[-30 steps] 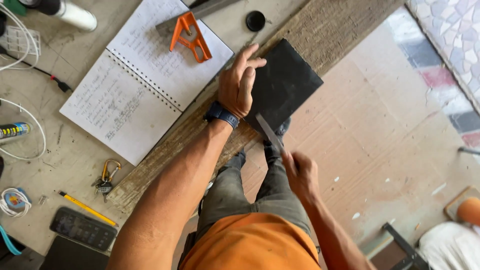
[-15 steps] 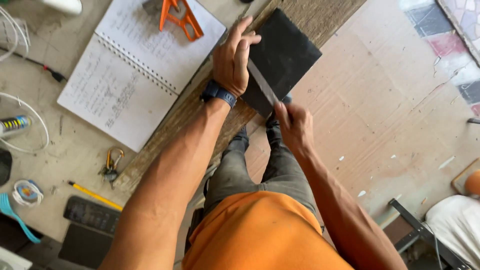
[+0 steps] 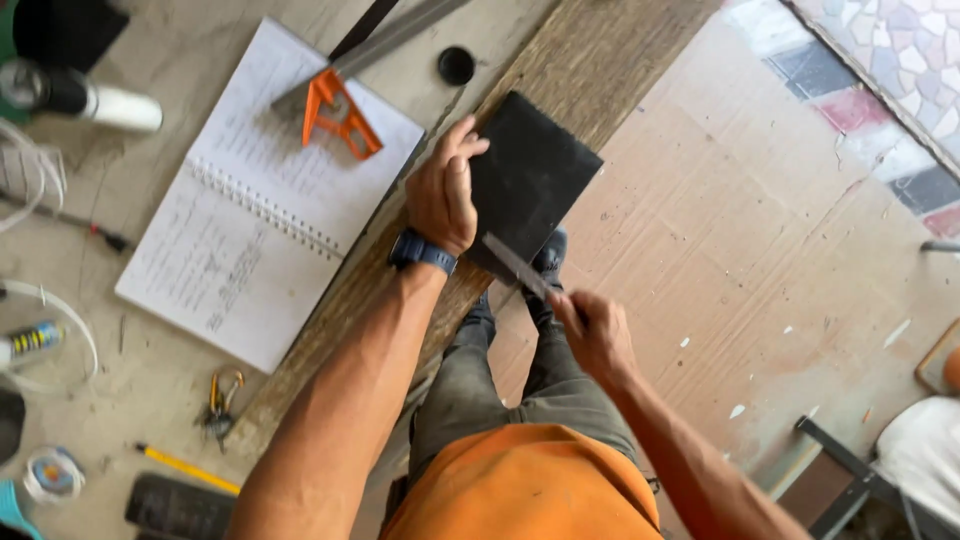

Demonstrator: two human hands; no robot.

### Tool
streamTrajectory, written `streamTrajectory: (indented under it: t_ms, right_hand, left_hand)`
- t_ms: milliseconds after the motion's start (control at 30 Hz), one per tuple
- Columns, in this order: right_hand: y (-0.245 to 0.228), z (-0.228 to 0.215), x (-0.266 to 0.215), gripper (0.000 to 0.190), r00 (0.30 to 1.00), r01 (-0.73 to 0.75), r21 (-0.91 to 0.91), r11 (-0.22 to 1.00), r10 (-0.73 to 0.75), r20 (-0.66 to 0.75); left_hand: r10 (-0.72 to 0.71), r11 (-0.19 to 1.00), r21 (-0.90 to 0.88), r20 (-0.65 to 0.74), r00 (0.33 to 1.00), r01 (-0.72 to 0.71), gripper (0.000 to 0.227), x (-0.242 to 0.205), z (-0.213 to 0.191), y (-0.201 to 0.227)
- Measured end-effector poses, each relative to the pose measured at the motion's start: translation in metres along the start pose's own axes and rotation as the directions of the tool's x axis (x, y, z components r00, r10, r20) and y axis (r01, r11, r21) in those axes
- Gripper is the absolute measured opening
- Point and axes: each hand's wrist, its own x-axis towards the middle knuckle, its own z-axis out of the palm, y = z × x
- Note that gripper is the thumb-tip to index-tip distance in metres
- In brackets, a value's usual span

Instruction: Filing the edges of a black square panel to smooth them using a hand file at a workbench

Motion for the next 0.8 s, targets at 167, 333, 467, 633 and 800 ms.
streamTrajectory:
  t_ms: [167,333,467,633,800]
  right_hand:
    - [-0.024,-0.028,0.098,0.051,0.977,0.166,0.060,0.984,-0.156,-0.147]
    - [0.008,-0.020,0.030,0.048,0.995,0.091,0.033,0.995,-0.090,-0.039]
    - [-0.027,-0.037,0.100,0.054,0.971,0.183,0.121,0.976,-0.160,-0.176]
    - [-0.011,-0.042,0.065,0.049,0.988,0.094,0.117,0.989,-0.079,-0.130]
    - [-0.011,-0.046,0.101,0.044,0.994,0.095,0.107,0.990,-0.088,-0.062]
  left_hand:
    - [-0.014,0.999,0.045,0.029,0.999,0.013,0.054,-0.002,0.002,-0.002]
    - [0.016,0.996,0.082,-0.001,1.000,-0.016,0.050,0.003,0.002,0.002]
    - [-0.017,0.995,0.100,0.029,0.999,0.015,0.052,-0.001,0.001,0.001]
    - [0.004,0.995,0.103,0.031,1.000,-0.007,0.049,0.009,0.000,0.013]
    - [-0.029,0.992,0.124,0.019,0.999,0.026,0.052,0.006,0.002,0.010]
